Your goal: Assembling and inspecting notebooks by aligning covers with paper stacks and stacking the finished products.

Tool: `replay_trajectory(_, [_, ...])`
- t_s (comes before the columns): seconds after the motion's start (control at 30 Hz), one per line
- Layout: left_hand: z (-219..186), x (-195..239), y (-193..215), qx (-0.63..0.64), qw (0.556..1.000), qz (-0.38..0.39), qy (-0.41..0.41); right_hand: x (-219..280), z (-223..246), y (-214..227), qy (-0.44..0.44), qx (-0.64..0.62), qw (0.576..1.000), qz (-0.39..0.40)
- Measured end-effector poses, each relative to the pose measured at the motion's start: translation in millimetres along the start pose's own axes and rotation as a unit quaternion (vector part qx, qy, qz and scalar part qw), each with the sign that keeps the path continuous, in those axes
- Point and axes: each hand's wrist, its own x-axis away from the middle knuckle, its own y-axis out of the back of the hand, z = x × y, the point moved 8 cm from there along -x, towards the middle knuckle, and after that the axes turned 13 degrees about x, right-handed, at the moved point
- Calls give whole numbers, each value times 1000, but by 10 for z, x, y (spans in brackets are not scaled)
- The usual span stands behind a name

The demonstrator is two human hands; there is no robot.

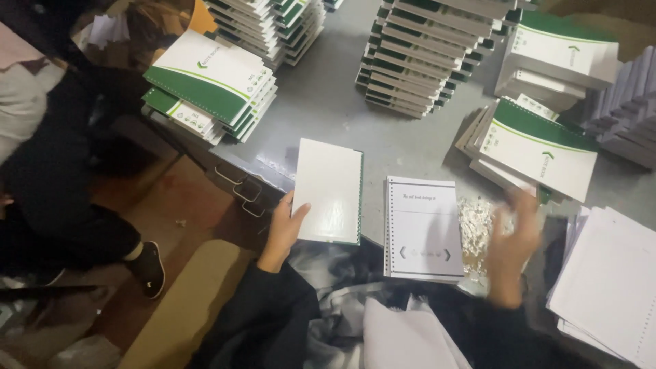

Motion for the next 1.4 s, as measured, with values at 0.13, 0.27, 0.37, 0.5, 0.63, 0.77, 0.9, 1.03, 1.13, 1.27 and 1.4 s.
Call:
replay_trajectory(0.13, [31,-108,33,-139,986,-39,-88,985,-92,-242,72,24,996,50])
replay_trajectory(0.27, [-359,147,-140,-289,942,-64,-160,1455,-418,21,-102,-32,992,70])
replay_trajectory(0.37, [-633,388,-338,-341,912,-61,-220,1633,-654,3,-275,-69,942,178])
replay_trajectory(0.5, [-409,611,-760,-248,967,58,-12,2062,-623,-463,-449,-252,751,414])
replay_trajectory(0.63, [671,852,-1342,-134,933,255,214,2283,-572,-797,-438,-339,713,430])
replay_trajectory(0.77, [1080,980,-1715,111,910,275,290,2383,-504,-1083,-514,-504,589,367])
replay_trajectory(0.9, [1002,1051,-1747,80,923,285,245,2136,-201,-718,-563,-540,560,279])
replay_trajectory(1.03, [1221,1113,-1732,114,900,337,253,2116,-198,-555,-606,-518,581,163])
replay_trajectory(1.13, [1091,1262,-1775,101,882,371,272,2398,-527,-693,-590,-471,640,141])
replay_trajectory(1.27, [833,984,-1562,-58,943,274,179,2104,-594,-200,-459,-347,815,66])
replay_trajectory(1.4, [46,1055,-1739,226,910,275,214,2281,-552,-48,3,234,972,12])
